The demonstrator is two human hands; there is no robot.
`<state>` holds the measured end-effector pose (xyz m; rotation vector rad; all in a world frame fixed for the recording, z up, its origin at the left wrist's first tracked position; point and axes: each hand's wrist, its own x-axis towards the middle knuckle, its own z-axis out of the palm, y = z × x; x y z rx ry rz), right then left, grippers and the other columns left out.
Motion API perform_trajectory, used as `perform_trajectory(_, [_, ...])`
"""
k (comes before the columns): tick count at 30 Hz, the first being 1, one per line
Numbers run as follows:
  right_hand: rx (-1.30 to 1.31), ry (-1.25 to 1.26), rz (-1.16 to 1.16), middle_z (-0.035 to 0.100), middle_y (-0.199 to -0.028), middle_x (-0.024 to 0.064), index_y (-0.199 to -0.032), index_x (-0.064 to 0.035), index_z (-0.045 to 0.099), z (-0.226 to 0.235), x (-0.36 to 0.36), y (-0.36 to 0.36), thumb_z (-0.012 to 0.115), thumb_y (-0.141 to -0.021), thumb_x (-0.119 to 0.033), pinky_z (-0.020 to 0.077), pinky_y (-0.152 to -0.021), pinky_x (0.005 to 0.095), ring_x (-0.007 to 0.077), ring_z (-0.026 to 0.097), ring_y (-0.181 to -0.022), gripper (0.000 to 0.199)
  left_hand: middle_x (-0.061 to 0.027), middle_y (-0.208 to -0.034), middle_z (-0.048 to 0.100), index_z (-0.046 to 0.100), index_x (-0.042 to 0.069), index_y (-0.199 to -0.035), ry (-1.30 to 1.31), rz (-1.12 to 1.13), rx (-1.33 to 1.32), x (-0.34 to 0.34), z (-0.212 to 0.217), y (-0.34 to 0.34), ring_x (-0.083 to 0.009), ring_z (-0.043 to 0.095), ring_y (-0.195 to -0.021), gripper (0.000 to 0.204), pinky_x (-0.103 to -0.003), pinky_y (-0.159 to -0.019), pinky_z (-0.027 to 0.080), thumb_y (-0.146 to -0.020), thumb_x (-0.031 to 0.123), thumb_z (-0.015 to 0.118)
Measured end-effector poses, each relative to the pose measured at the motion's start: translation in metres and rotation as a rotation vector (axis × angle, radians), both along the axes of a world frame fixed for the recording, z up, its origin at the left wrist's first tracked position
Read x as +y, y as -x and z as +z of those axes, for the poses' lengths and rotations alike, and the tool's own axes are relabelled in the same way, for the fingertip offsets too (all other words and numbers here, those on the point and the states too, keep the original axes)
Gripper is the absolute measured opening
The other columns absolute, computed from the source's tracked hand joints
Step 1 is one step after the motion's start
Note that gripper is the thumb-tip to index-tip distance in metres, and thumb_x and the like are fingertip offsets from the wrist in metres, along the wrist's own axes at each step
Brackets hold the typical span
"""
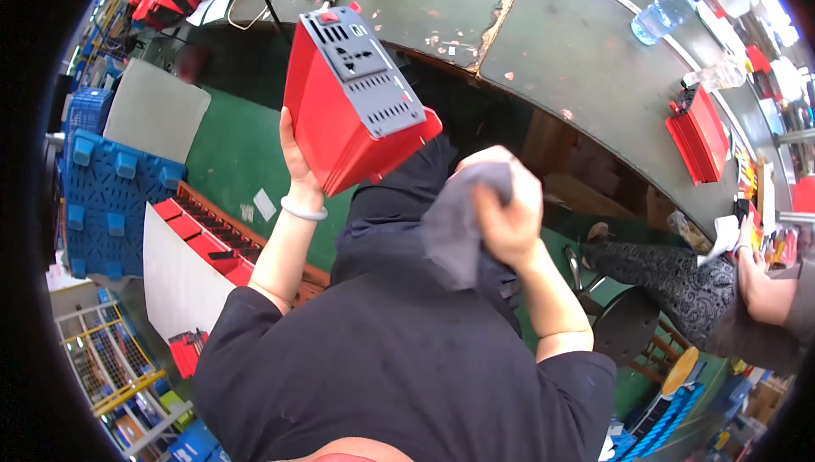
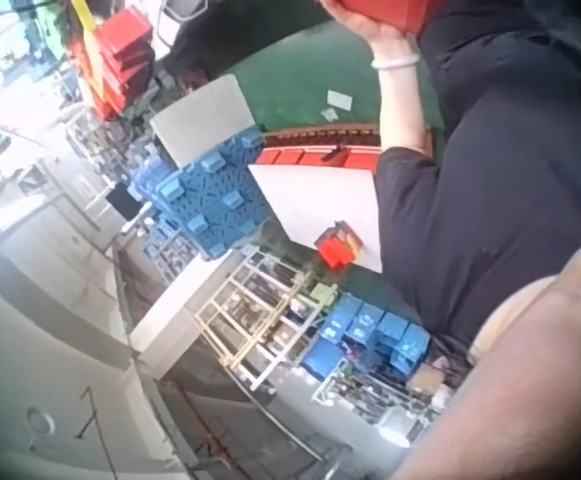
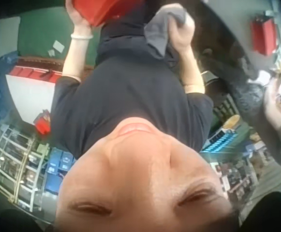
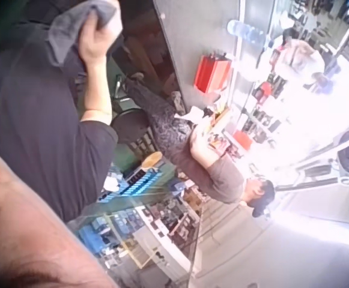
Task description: Cleaning red electronic housings or heat sinks using a cloth on an assembly line.
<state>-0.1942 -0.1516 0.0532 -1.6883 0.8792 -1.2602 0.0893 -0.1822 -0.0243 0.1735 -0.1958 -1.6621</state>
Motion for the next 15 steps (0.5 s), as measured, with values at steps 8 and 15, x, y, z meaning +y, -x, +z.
perform_trajectory(8, [-0.505, -0.122, -0.384, 0.065, -0.092, 0.0029, -0.098, 0.0008, 0.062, 0.013, -0.055, 0.022, 0.059, -0.092, -0.011, 0.0479, -0.076, 0.0241, 0.0087, 0.059, -0.081, 0.013, -0.0128, -0.132, 0.050, 0.044, 0.007, -0.134, -0.067, -0.019, -0.073, -0.010, 0.047, 0.017, -0.0314, 0.050, -0.120, 0.053, -0.051, -0.101, 0.041, -0.094, 0.042, 0.048])
perform_trajectory(15, [0.055, 0.417, -0.537, 0.056, -0.068, 0.0057, -0.081, 0.0004, 0.061, 0.027, -0.094, -0.020, 0.068, -0.084, -0.010, 0.0421, -0.054, 0.0289, 0.0151, 0.054, -0.059, 0.012, -0.0130, -0.133, 0.050, 0.045, 0.006, -0.133, -0.047, -0.101, -0.059, -0.014, 0.053, 0.023, -0.0321, 0.049, -0.121, 0.053, -0.052, -0.102, 0.040, -0.094, 0.041, 0.048])
